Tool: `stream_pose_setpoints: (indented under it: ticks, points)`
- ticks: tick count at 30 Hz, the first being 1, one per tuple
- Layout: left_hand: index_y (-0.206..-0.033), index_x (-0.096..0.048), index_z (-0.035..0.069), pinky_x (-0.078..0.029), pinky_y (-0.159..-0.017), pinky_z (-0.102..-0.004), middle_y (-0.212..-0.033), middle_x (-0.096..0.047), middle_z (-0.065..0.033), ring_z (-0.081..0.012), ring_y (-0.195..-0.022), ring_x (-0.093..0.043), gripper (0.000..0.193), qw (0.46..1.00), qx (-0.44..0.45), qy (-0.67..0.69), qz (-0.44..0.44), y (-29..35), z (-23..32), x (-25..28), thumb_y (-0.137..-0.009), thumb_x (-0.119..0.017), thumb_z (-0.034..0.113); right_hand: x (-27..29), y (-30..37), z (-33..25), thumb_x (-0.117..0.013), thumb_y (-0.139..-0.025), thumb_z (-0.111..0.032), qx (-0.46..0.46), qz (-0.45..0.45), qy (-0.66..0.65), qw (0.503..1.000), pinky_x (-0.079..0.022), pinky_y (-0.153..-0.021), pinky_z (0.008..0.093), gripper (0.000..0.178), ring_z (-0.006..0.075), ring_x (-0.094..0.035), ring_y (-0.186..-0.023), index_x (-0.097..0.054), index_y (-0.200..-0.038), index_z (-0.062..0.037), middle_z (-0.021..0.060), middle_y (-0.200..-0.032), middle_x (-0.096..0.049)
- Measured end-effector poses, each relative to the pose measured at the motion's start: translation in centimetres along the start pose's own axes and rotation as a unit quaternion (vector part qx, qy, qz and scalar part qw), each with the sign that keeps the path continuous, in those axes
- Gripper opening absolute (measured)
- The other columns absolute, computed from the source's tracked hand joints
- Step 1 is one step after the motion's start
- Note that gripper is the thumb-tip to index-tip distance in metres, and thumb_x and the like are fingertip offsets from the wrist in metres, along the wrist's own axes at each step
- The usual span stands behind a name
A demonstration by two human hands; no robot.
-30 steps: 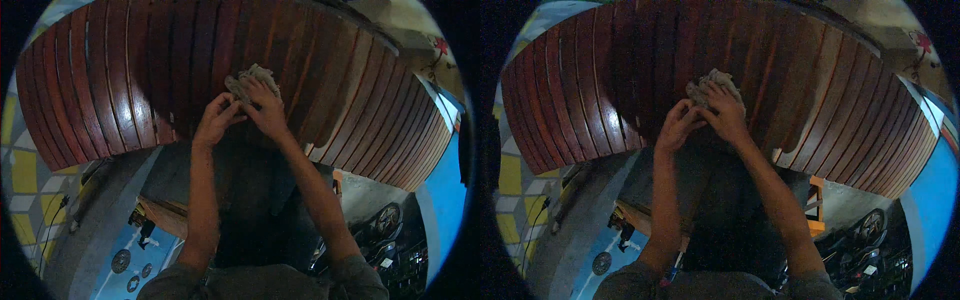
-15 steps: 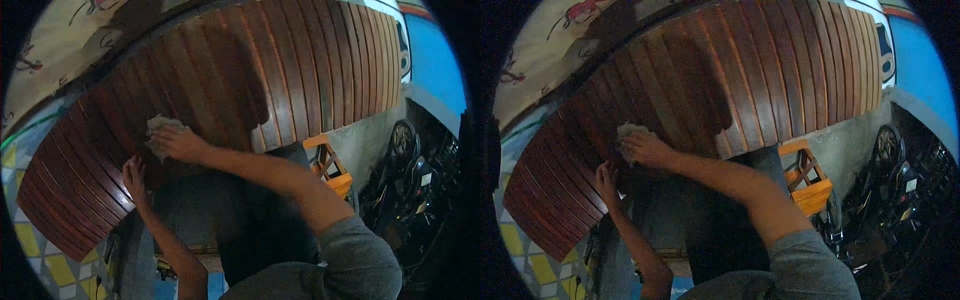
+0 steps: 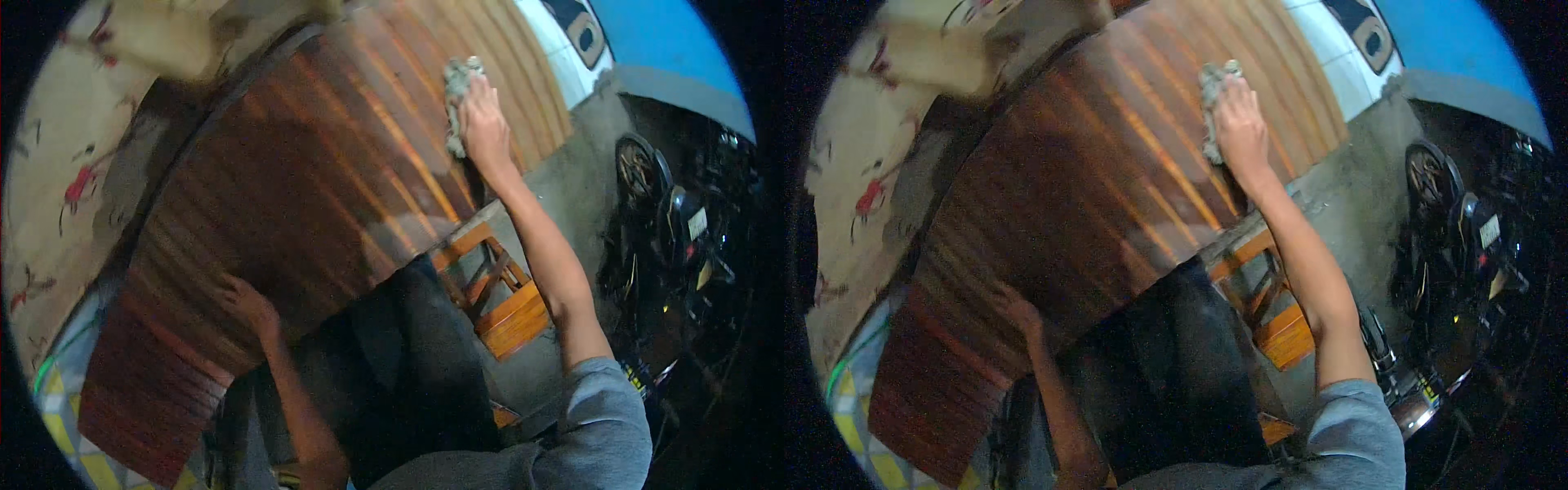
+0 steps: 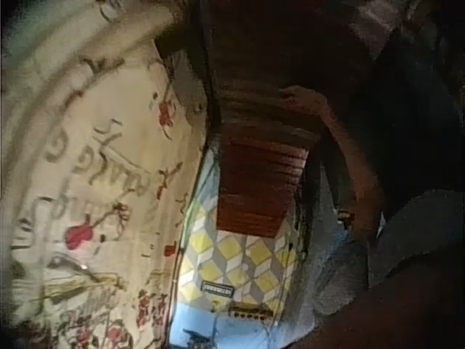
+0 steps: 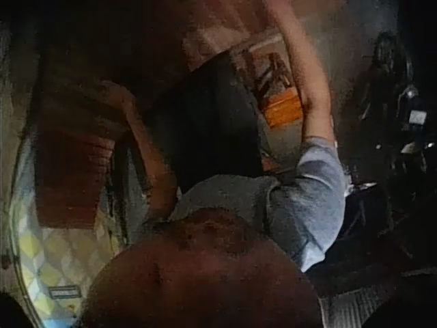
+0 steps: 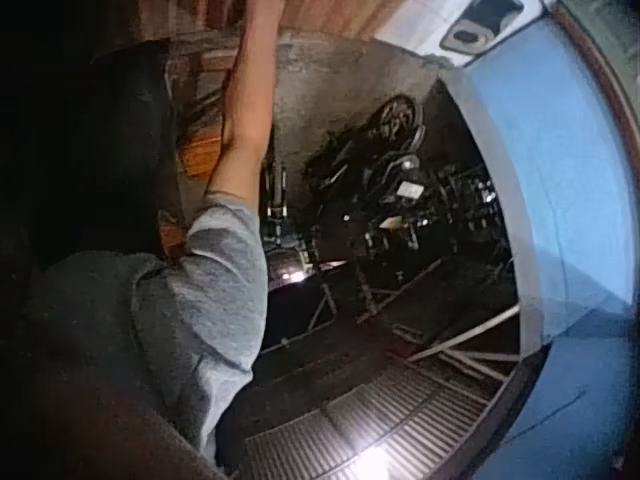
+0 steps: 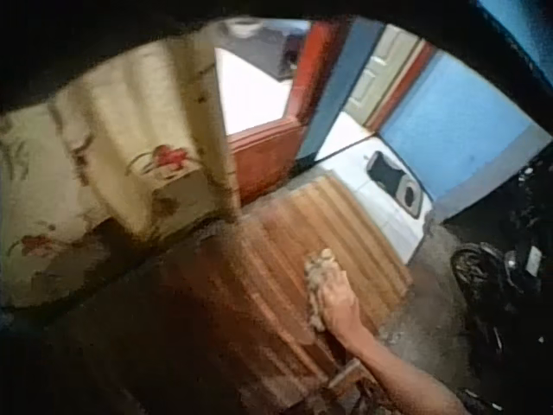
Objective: The person wipes the surface of a wooden slatted bench using a cloth. They systematically rub the cloth along the grain of the wood, covering the entire visible surface of the bench.
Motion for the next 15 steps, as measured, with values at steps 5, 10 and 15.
stream_pose_setpoints:
  ticks: [5, 10, 15]
  points:
    - [-0.156, -0.001, 0.011, -0.008, -0.112, -0.0695, -0.160, 0.002, -0.0245, -0.0546, -0.142, -0.008, 0.081, 0.950, 0.095, -0.262, 0.139, -1.5, 3.8, 4.5, -0.098, -0.022, 0.064, 0.9, -1.0, 20.2, -0.045, -0.100, -0.025, -0.225, -0.009, 0.139, 0.964, -0.037, -0.105, 0.0511, 0.037, 0.0402, -0.046, -0.128, -0.066, -0.113, 0.0023, 0.0216, -0.134, -0.054]
    - [-0.152, -0.031, 0.017, -0.021, -0.113, -0.0622, -0.157, -0.026, -0.0176, -0.0413, -0.131, -0.045, 0.069, 0.828, 0.106, -0.453, 0.314, -1.3, 0.6, 9.2, -0.099, -0.023, 0.061, -0.3, -3.1, 18.4, -0.041, -0.102, -0.033, -0.341, 0.083, -0.016, 0.936, -0.039, -0.102, 0.0500, 0.044, 0.0425, -0.050, -0.120, -0.067, -0.107, 0.0027, 0.0240, -0.129, -0.056]
    - [-0.150, -0.038, 0.016, -0.016, -0.115, -0.0597, -0.154, -0.033, -0.0184, -0.0378, -0.132, -0.046, 0.062, 0.862, 0.119, -0.396, 0.294, -1.1, 0.1, 12.3, -0.101, -0.026, 0.053, -3.7, -5.6, 4.8, -0.047, -0.100, -0.026, -0.169, 0.082, -0.124, 0.974, -0.038, -0.106, 0.0501, 0.036, 0.0417, -0.053, -0.120, -0.066, -0.107, 0.0035, 0.0247, -0.126, -0.059]
Point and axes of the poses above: each hand's wrist, its own y-axis away from the middle knuckle, its own x-axis out of the back of the hand, z = x × y, the point moved 4 cm from there along -y, towards the middle knuckle
